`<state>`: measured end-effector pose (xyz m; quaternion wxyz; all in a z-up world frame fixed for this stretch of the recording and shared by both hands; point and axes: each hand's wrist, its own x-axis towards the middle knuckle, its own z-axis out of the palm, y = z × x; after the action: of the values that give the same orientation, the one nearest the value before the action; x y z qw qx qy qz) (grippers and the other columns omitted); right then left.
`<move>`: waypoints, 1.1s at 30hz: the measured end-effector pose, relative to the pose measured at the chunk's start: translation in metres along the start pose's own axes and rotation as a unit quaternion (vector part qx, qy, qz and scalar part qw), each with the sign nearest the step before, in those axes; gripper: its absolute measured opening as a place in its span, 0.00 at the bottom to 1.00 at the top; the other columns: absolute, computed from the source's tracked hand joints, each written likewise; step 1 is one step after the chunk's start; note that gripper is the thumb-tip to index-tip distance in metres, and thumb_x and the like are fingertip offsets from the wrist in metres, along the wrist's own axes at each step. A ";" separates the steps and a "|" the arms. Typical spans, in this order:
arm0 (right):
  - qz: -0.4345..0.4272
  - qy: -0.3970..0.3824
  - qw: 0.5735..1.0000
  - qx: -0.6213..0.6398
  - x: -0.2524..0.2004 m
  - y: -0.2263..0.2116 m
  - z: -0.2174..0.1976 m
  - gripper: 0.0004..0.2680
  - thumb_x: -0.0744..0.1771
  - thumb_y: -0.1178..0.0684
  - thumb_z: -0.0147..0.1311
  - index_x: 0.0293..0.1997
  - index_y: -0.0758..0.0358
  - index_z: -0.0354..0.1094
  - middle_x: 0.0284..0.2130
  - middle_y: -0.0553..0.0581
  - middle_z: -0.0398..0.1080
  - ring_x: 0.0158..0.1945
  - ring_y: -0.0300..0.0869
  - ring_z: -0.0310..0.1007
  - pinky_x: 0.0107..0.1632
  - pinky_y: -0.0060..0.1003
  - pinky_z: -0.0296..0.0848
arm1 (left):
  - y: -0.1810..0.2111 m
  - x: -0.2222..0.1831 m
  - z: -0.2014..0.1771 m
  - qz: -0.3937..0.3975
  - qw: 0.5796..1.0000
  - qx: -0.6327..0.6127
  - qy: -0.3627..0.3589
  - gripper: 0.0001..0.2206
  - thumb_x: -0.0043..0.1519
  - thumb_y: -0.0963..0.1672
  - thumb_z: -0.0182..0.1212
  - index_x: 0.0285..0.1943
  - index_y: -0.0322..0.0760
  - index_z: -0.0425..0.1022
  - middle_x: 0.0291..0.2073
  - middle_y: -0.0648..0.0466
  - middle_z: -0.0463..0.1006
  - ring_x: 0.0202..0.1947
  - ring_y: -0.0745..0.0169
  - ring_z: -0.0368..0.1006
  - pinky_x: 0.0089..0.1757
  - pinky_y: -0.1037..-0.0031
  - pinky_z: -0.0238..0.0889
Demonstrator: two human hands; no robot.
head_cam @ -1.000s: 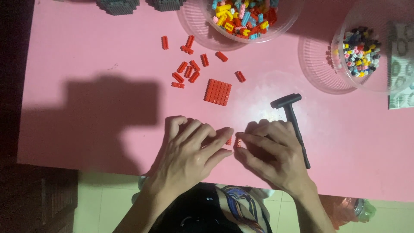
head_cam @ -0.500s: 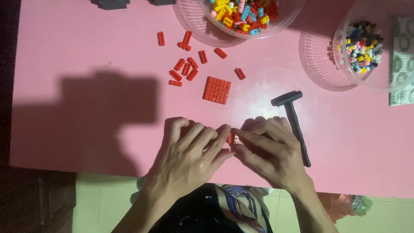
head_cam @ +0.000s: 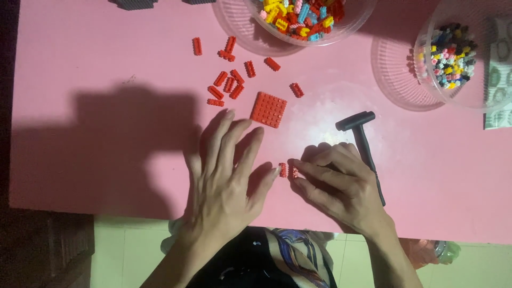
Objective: Assembling a structure using small plastic building blocks and a toy hammer on a baseplate.
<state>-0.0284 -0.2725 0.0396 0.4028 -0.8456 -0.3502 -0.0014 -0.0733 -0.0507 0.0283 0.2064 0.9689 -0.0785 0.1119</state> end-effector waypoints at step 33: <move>-0.005 -0.026 1.000 -0.015 0.001 0.005 0.001 0.10 0.69 0.52 0.61 0.54 0.65 0.78 0.34 0.52 0.73 0.39 0.45 0.65 0.48 0.43 0.60 | -0.003 0.004 -0.004 0.073 0.990 -0.122 0.017 0.02 0.65 0.47 0.74 0.44 0.57 0.88 0.65 0.52 0.76 0.71 0.48 0.61 0.48 0.48 0.60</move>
<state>-0.0253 -0.2731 0.0360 0.3811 -0.8494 -0.3649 0.0129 -0.0693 -0.0471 0.0314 0.3152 0.9264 -0.1582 0.1322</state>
